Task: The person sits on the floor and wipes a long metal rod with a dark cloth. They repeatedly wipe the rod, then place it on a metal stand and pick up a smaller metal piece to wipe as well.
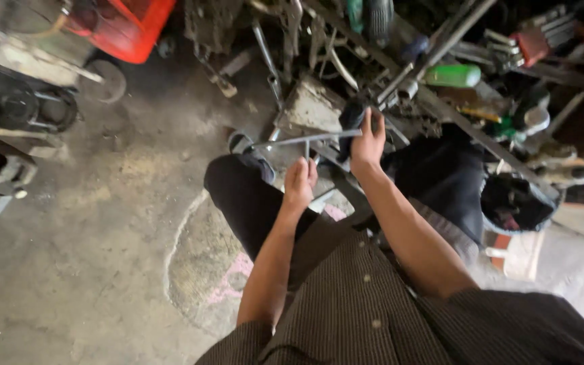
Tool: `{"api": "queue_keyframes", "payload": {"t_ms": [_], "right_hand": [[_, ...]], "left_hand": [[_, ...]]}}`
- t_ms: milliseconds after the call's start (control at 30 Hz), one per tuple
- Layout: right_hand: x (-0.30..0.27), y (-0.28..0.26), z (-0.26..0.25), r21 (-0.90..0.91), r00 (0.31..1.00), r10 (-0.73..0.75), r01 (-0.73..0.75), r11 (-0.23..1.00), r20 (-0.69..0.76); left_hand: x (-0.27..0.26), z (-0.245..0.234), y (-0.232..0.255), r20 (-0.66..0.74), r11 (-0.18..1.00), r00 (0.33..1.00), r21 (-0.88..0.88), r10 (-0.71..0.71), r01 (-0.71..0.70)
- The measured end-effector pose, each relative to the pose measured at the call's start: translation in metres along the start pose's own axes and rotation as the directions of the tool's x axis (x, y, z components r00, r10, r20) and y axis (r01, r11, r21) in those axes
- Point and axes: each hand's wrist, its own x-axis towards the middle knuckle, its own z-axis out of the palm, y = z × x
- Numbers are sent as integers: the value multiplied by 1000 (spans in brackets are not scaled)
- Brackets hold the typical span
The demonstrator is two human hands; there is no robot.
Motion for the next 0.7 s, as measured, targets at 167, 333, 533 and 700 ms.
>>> {"api": "queue_keyframes", "payload": {"t_ms": [167, 333, 533, 700], "right_hand": [[-51, -59, 9, 275, 971, 192, -226, 935, 144], [-58, -37, -5, -437, 945, -224, 311, 844, 239], [-51, 10, -3, -134, 933, -181, 232, 963, 312], [-83, -71, 25, -335, 784, 137, 94, 938, 606]], "left_hand": [[4, 7, -1, -172, 963, 978, 259, 119, -71], [19, 4, 8, -279, 782, 903, 617, 328, -93], [29, -14, -28, -294, 904, 928, 417, 231, -93], [0, 18, 21, -193, 936, 981, 349, 20, 49]]}}
